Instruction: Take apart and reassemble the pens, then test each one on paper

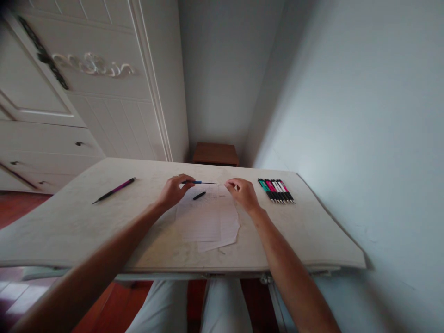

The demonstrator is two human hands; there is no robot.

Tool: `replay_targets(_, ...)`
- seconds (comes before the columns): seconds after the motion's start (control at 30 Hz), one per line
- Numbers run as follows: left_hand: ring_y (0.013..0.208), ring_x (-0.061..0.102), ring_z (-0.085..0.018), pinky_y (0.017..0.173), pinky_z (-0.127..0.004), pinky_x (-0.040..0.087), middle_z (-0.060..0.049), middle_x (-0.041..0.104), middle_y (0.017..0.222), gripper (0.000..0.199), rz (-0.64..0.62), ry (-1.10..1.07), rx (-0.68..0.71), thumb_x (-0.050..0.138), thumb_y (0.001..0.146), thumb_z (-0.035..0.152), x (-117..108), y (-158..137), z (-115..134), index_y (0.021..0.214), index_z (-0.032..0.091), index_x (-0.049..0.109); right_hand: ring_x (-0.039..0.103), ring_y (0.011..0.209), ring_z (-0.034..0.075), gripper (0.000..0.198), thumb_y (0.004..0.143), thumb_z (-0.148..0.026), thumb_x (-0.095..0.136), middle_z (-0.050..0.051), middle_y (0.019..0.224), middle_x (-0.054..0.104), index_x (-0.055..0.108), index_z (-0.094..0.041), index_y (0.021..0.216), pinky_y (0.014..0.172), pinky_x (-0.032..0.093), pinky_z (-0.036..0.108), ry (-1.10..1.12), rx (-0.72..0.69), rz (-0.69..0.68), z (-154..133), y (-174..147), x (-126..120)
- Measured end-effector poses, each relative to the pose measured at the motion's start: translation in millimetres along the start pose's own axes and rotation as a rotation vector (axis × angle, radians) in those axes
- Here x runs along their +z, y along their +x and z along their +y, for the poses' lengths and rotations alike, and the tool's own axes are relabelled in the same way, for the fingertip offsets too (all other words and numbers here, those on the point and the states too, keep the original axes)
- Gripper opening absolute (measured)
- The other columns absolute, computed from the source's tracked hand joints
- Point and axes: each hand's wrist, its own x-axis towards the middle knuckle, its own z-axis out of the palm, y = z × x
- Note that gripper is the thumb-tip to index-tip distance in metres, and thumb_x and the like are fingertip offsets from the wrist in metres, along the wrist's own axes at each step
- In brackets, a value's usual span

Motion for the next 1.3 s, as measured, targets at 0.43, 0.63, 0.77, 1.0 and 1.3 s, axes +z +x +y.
replay_targets(0.43, 0.082, 0.065, -0.019, 0.081, -0.032, 0.049, -0.004, 0.072, 0.088, 0.013, 0.022, 0.051, -0.027, 0.057, 0.086, 0.022, -1.0, 0.6, -8.6, 0.09, 0.02, 0.069, 0.062, 0.076, 0.017, 0.012, 0.085, -0.022, 0.063, 0.004, 0.081, 0.066, 0.074, -0.022, 0.081, 0.074, 0.045, 0.028, -0.15, -0.013, -0.333, 12.9, -4.5, 5.3)
replay_targets(0.63, 0.083, 0.065, -0.02, 0.081, -0.033, 0.048, -0.005, 0.072, 0.088, 0.012, 0.007, 0.071, 0.0, 0.058, 0.086, 0.022, -0.6, 0.6, -8.0, 0.089, 0.019, 0.069, 0.06, 0.081, 0.017, 0.015, 0.09, -0.026, 0.057, 0.005, 0.086, 0.064, 0.07, -0.019, 0.085, 0.075, 0.045, 0.029, -0.128, -0.018, -0.188, 7.7, -1.8, 3.2)
replay_targets(0.77, 0.083, 0.065, -0.02, 0.081, -0.034, 0.048, -0.006, 0.072, 0.088, 0.014, -0.018, 0.08, 0.034, 0.057, 0.087, 0.025, -0.4, -0.1, -4.7, 0.09, 0.019, 0.069, 0.059, 0.081, 0.018, 0.018, 0.092, -0.029, 0.054, 0.005, 0.085, 0.063, 0.068, -0.019, 0.086, 0.074, 0.044, 0.029, -0.113, -0.038, -0.152, 3.1, -2.3, 4.7)
replay_targets(1.0, 0.082, 0.065, -0.02, 0.082, -0.035, 0.048, -0.006, 0.072, 0.088, 0.014, -0.029, 0.086, 0.059, 0.056, 0.088, 0.025, -0.1, -1.0, 0.2, 0.089, 0.02, 0.07, 0.06, 0.082, 0.018, 0.021, 0.094, -0.032, 0.051, 0.005, 0.087, 0.062, 0.068, -0.021, 0.087, 0.076, 0.046, 0.03, -0.111, -0.06, -0.125, -2.3, -3.3, 5.9)
replay_targets(1.3, 0.086, 0.065, -0.021, 0.085, -0.036, 0.046, -0.005, 0.073, 0.091, 0.012, -0.064, 0.082, 0.075, 0.059, 0.087, 0.022, 0.5, -0.9, 3.3, 0.09, 0.019, 0.069, 0.062, 0.083, 0.019, 0.018, 0.093, -0.031, 0.054, 0.005, 0.088, 0.063, 0.069, -0.021, 0.089, 0.077, 0.048, 0.03, -0.129, -0.065, -0.108, -1.6, -4.6, 7.2)
